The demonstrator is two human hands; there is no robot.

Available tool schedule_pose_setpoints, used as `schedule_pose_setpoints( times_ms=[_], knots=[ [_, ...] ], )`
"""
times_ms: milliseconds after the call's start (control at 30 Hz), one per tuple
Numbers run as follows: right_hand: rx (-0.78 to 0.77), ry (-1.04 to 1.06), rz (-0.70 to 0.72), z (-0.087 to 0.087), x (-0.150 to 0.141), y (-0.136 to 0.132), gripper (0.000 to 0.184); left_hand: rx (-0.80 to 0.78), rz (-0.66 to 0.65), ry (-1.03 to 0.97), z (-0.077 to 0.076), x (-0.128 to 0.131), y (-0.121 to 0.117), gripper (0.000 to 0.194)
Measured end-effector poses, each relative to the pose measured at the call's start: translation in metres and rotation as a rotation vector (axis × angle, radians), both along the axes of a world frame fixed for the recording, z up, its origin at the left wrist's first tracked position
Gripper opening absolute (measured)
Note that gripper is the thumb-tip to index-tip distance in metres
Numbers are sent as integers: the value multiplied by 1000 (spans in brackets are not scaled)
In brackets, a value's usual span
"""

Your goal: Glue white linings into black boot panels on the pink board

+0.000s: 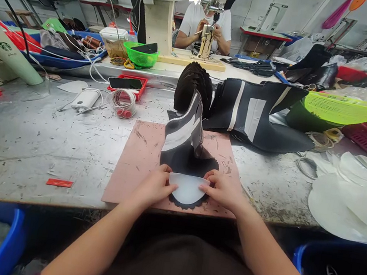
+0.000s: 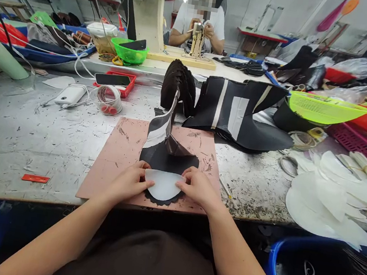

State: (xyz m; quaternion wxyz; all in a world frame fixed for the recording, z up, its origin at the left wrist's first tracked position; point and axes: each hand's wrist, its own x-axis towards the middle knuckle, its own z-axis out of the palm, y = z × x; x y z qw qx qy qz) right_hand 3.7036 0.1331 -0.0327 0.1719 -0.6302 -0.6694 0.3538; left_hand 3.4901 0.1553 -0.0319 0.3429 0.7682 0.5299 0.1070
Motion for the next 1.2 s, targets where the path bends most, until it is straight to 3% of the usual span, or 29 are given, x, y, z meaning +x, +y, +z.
schedule_pose_setpoints(
  times_ms=[167,267,367,467,533,700,833,1000,1100,1200],
  knots=[
    [128,-236,41,2,-6,-6,23,108,-28,135,4,1,-7,11],
    [354,-484,-34,0,-8,-12,14,382,-5,289,1,-1,-15,27],
    [623,-520,-32,-8,-17,-22,21,705,-215,314,-9,-1,-23,34],
    [783,-411,205,-23,-36,-32,34,756,-472,229,-21,0,-26,31],
    [780,-412,292,-33,-46,-36,41,697,-480,222,-26,-1,-25,34],
    [618,-464,316,-45,-46,-35,52,528,-444,350,-21,-15,-18,39],
    [476,-470,289,-44,-37,-34,62,394,-405,413,-12,-37,-14,47],
    [269,-420,192,-36,-10,-30,92,327,-329,371,1,-58,-8,42],
    [230,-241,171,-25,13,-25,81,372,-217,276,9,-53,-1,31],
    [409,-183,22,-14,15,-23,58,561,-161,209,8,-32,-4,33]
  ],
)
